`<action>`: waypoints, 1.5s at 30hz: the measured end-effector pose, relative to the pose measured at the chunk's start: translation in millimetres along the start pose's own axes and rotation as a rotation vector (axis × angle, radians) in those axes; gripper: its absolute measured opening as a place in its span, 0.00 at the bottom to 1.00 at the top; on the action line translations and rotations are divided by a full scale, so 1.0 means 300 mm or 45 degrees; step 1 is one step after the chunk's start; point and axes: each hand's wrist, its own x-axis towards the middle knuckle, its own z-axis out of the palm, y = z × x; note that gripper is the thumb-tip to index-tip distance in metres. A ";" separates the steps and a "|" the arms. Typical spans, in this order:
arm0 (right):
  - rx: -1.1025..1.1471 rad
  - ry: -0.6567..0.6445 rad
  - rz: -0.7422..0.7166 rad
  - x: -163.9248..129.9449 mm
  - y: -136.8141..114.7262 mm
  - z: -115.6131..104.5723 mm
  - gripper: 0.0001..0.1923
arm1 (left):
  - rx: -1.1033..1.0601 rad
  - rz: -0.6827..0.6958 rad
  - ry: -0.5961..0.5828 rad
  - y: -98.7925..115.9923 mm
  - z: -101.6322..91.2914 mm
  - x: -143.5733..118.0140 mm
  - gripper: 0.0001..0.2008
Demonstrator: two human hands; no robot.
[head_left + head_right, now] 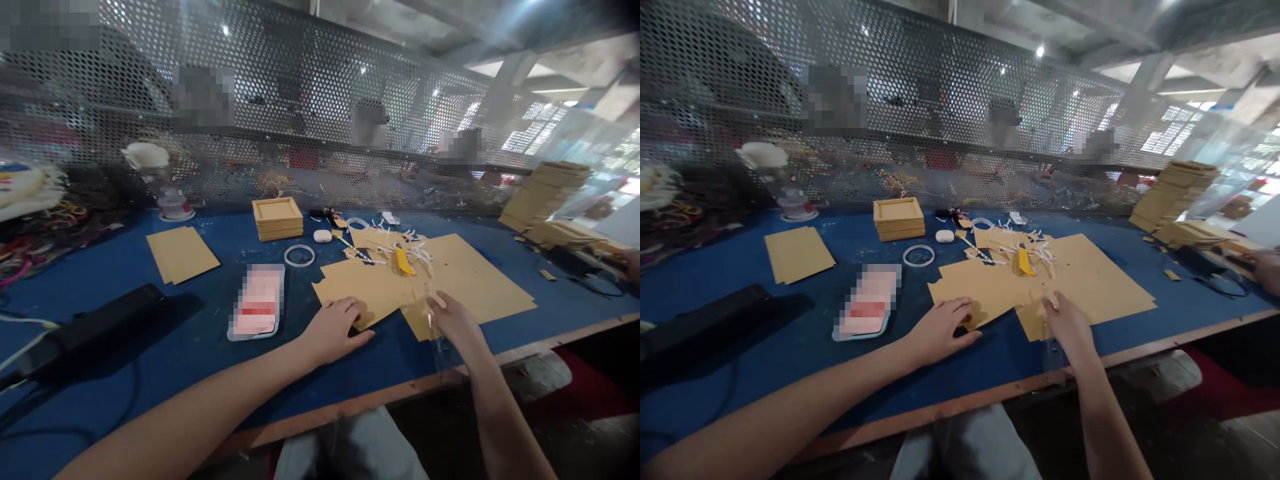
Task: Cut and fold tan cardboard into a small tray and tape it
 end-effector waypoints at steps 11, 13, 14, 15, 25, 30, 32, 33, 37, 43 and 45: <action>0.159 -0.406 -1.012 0.005 -0.167 -0.052 0.20 | -0.039 -0.033 0.008 0.021 0.033 -0.004 0.08; 0.171 -0.532 -1.099 0.005 -0.191 -0.057 0.16 | -0.013 -0.030 0.006 0.020 0.037 -0.003 0.08; 0.170 -0.556 -1.130 0.008 -0.201 -0.060 0.14 | 0.007 -0.030 0.004 0.021 0.038 -0.003 0.09; 0.168 -0.566 -1.157 0.013 -0.211 -0.063 0.13 | 0.029 -0.034 0.002 0.022 0.039 -0.003 0.09; 0.156 -0.330 -1.350 0.052 -0.270 -0.065 0.10 | -0.116 -0.242 0.075 -0.004 -0.019 0.011 0.07; 0.327 -0.578 -1.247 0.079 -0.352 -0.073 0.09 | -0.430 -0.378 0.202 -0.044 -0.014 0.018 0.09; 0.462 -0.701 -1.177 0.099 -0.376 -0.071 0.12 | -0.586 -0.444 0.244 -0.050 -0.012 0.025 0.09; 0.512 -0.740 -1.147 0.109 -0.382 -0.069 0.14 | -0.660 -0.479 0.266 -0.051 -0.012 0.029 0.09; 0.513 -0.824 -1.110 0.136 -0.369 -0.048 0.22 | -0.819 -0.548 0.309 -0.053 -0.025 0.037 0.12; 0.506 -0.777 -1.115 0.109 -0.346 0.004 0.18 | -0.202 -0.235 0.183 -0.037 -0.027 0.018 0.13; 0.530 -0.747 -1.073 0.085 -0.353 0.017 0.19 | 0.104 -0.187 0.095 -0.024 -0.024 0.014 0.20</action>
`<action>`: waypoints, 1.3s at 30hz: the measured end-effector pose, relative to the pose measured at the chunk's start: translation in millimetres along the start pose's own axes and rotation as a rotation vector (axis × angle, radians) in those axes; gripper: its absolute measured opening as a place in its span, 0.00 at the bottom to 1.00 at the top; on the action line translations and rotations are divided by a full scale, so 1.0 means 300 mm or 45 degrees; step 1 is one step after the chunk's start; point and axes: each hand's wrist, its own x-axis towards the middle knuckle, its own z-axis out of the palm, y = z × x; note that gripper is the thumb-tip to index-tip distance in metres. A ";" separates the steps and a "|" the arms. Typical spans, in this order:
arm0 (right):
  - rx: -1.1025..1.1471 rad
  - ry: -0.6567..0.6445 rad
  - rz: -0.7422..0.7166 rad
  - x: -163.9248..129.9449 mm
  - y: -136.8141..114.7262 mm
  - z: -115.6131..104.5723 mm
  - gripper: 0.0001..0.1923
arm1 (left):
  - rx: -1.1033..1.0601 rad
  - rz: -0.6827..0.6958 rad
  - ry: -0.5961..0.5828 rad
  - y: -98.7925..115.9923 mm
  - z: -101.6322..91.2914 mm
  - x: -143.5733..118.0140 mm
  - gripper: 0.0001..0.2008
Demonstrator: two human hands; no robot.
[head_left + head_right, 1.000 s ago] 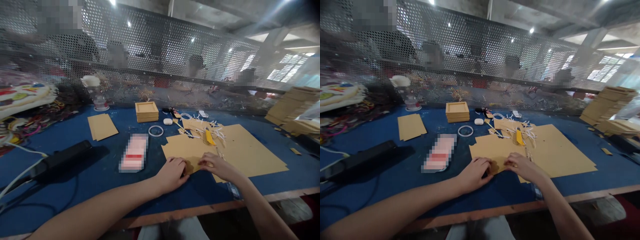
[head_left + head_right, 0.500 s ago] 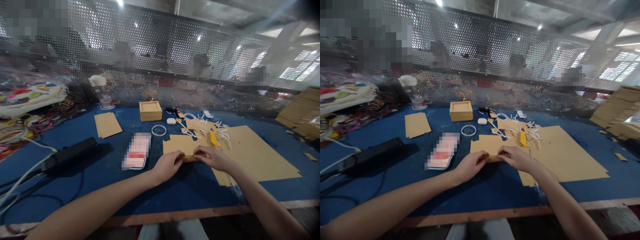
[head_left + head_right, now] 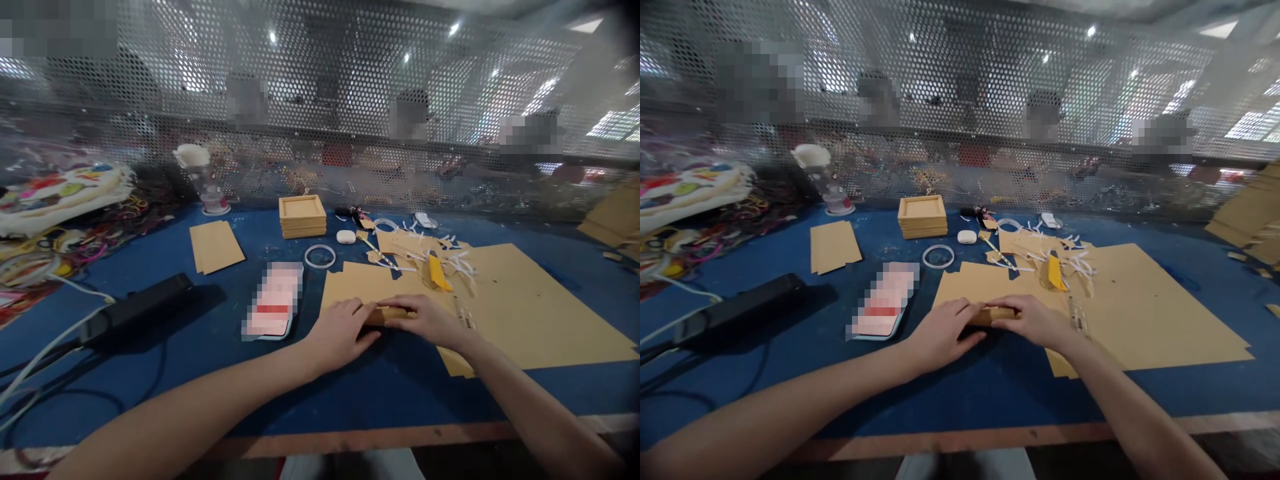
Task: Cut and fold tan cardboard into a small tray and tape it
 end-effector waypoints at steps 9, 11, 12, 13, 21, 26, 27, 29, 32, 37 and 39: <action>-0.121 0.094 -0.252 -0.023 0.031 -0.071 0.36 | 0.207 -0.135 0.144 -0.006 -0.080 0.021 0.15; -0.139 0.228 -0.364 -0.015 0.075 -0.103 0.23 | 0.158 -0.121 0.236 -0.011 -0.112 0.023 0.15; -0.132 0.292 -0.432 -0.011 0.091 -0.113 0.16 | 0.150 -0.108 0.261 -0.012 -0.125 0.023 0.15; -0.137 0.361 -0.502 -0.009 0.100 -0.120 0.11 | 0.164 -0.096 0.286 -0.013 -0.135 0.023 0.14; -0.913 0.440 -0.720 -0.104 -0.067 -0.081 0.14 | 0.218 0.316 0.285 0.002 -0.160 0.000 0.19; -1.096 0.241 -0.716 -0.111 -0.101 0.002 0.13 | 0.330 0.582 -0.038 0.022 -0.134 -0.004 0.11; -1.101 0.201 -0.705 -0.104 -0.098 0.019 0.11 | 0.364 0.593 -0.078 0.021 -0.120 -0.002 0.11; -1.081 0.089 -0.664 -0.091 -0.090 0.047 0.08 | 0.433 0.551 -0.135 0.015 -0.088 0.003 0.14; -0.983 -0.105 -0.555 -0.080 -0.084 0.066 0.05 | 0.502 0.465 -0.224 0.000 -0.052 0.007 0.13; -0.590 -0.166 -0.399 -0.072 -0.062 0.034 0.07 | 0.459 0.444 -0.272 -0.014 -0.056 0.010 0.08; -0.418 -0.128 -0.335 -0.061 -0.041 0.013 0.07 | 0.384 0.395 -0.273 -0.020 -0.068 0.016 0.10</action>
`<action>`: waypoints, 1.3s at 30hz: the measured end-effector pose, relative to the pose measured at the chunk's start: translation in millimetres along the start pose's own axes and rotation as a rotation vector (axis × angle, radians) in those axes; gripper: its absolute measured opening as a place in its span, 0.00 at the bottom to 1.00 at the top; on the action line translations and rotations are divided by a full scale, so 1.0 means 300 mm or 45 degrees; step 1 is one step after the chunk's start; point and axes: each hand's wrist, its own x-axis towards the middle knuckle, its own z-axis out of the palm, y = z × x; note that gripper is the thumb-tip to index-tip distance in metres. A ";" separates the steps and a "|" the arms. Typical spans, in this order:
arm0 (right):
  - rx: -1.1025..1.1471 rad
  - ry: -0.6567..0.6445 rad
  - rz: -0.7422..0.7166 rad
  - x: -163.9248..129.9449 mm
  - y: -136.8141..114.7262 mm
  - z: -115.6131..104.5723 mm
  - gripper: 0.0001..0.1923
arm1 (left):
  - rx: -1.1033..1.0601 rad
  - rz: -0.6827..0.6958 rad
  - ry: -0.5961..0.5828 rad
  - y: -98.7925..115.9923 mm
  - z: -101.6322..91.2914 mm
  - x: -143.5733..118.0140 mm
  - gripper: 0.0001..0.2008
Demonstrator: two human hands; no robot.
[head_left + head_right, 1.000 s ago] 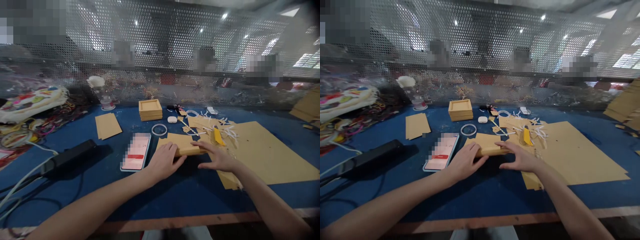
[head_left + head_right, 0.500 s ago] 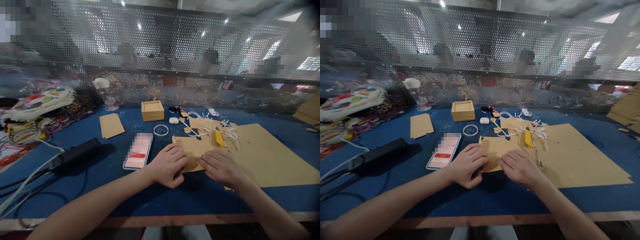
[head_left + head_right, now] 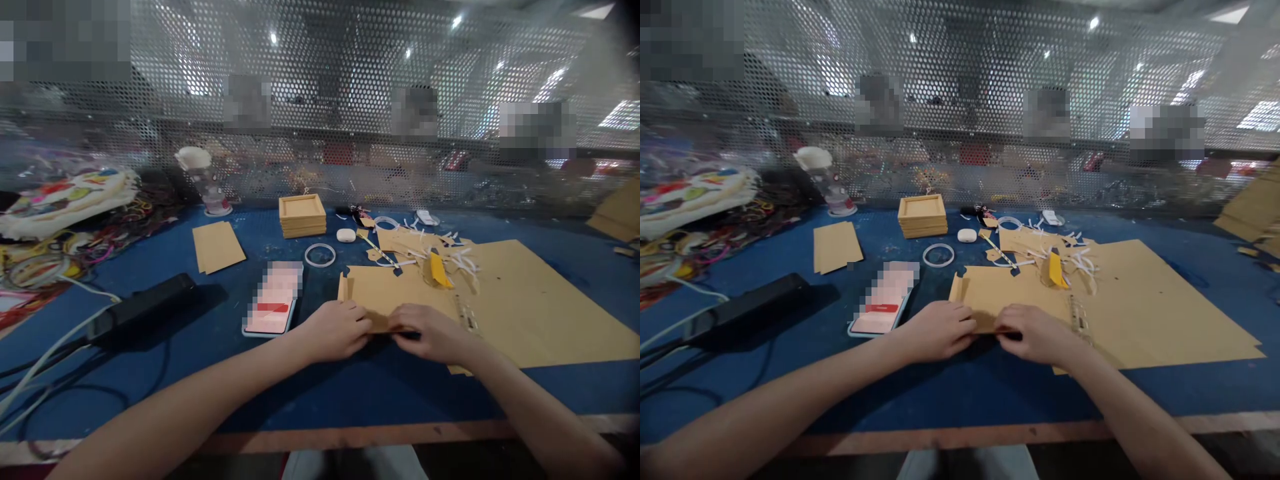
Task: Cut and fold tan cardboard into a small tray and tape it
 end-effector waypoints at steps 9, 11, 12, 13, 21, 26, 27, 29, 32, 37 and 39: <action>0.307 0.042 0.448 0.023 0.071 -0.024 0.18 | -0.489 -0.413 -0.084 -0.036 -0.034 0.032 0.14; 0.363 0.001 0.447 0.021 0.076 -0.031 0.18 | -0.564 -0.453 -0.140 -0.022 -0.045 0.034 0.15; 0.386 -0.040 0.443 0.019 0.079 -0.033 0.18 | -0.604 -0.462 -0.182 -0.014 -0.049 0.034 0.16; 0.400 -0.086 0.438 0.018 0.083 -0.036 0.18 | -0.635 -0.467 -0.219 -0.006 -0.051 0.033 0.16; 0.321 -0.239 0.396 0.015 0.093 -0.050 0.21 | -0.695 -0.451 -0.234 0.001 -0.032 0.036 0.15; 0.389 -0.231 0.399 0.008 0.075 -0.064 0.18 | -0.649 -0.511 -0.306 0.004 -0.036 0.042 0.17; 0.407 -0.235 0.386 0.007 0.075 -0.066 0.18 | -0.637 -0.520 -0.318 0.006 -0.037 0.042 0.17; 0.430 -0.256 0.377 0.003 0.077 -0.067 0.18 | -0.615 -0.525 -0.333 0.009 -0.038 0.042 0.17; 0.435 -0.253 0.398 -0.001 0.082 -0.059 0.17 | -0.597 -0.495 -0.329 0.013 -0.039 0.040 0.19; 0.396 -0.202 0.391 -0.005 0.089 -0.033 0.15 | -0.572 -0.497 -0.320 0.025 -0.033 0.035 0.21; 0.373 -0.181 0.374 -0.006 0.094 -0.023 0.14 | -0.539 -0.503 -0.303 0.028 -0.029 0.034 0.19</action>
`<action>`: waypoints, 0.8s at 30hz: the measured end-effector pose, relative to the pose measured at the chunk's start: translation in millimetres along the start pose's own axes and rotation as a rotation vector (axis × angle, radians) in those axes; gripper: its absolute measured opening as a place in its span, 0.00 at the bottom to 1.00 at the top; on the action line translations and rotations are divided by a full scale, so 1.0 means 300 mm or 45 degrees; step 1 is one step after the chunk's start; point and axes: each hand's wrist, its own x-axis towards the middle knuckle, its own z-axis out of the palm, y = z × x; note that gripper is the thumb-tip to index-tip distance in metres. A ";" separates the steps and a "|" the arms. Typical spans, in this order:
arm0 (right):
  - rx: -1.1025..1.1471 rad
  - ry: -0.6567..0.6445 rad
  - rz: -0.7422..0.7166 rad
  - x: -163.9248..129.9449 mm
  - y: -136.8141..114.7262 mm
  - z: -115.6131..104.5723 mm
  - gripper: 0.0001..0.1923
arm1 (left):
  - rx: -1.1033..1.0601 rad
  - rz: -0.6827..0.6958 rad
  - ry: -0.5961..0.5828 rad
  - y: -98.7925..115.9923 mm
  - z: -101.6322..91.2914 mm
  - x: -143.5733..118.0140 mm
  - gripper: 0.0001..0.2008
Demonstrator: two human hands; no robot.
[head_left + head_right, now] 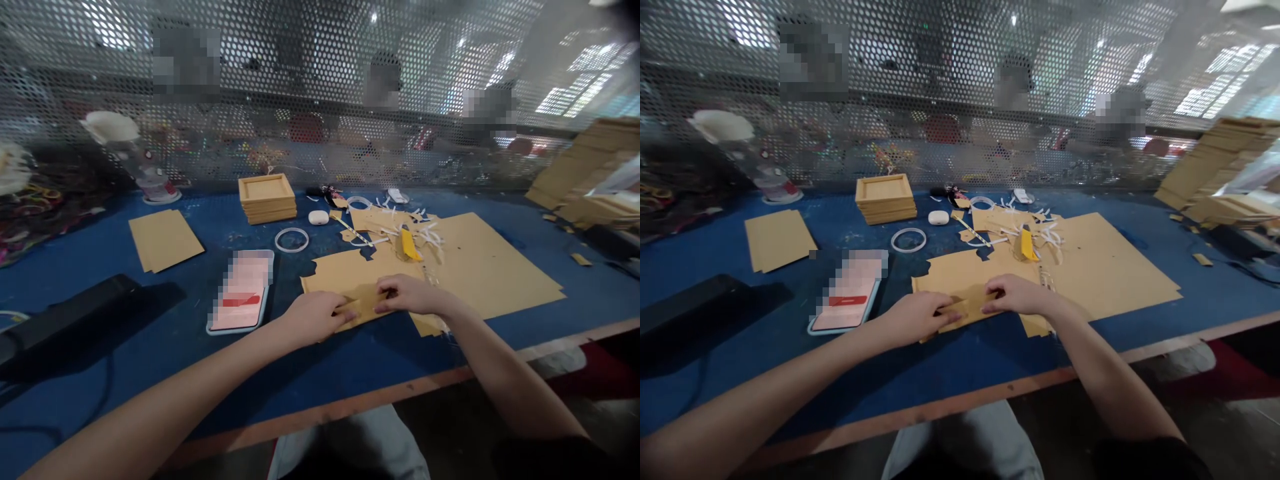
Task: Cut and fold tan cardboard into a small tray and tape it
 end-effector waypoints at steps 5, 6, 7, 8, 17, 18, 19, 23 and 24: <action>-0.022 0.001 -0.044 0.005 0.008 0.005 0.14 | 0.037 -0.019 -0.005 0.000 0.005 0.003 0.17; -0.026 -0.004 -0.051 0.005 0.006 0.005 0.14 | 0.049 -0.027 -0.012 0.000 0.005 0.004 0.17; -0.030 -0.008 -0.057 0.004 0.003 0.004 0.14 | 0.061 -0.033 -0.016 0.001 0.006 0.004 0.17; -0.037 -0.012 -0.061 0.003 0.000 0.004 0.14 | 0.072 -0.037 -0.021 0.001 0.007 0.005 0.17; -0.109 -0.042 -0.077 -0.003 -0.017 0.008 0.16 | 0.222 0.072 0.045 -0.005 0.033 -0.010 0.18; -0.116 -0.040 -0.079 -0.003 -0.015 0.010 0.16 | 0.237 0.088 0.061 -0.007 0.037 -0.011 0.18; -0.126 -0.035 -0.082 -0.004 -0.014 0.012 0.16 | 0.247 0.101 0.075 -0.008 0.040 -0.012 0.18; -0.209 -0.007 -0.118 -0.013 -0.012 0.019 0.15 | 0.261 0.121 0.074 -0.014 0.046 -0.011 0.18; -0.232 -0.001 -0.124 -0.016 -0.014 0.020 0.15 | 0.264 0.122 0.068 -0.014 0.046 -0.009 0.18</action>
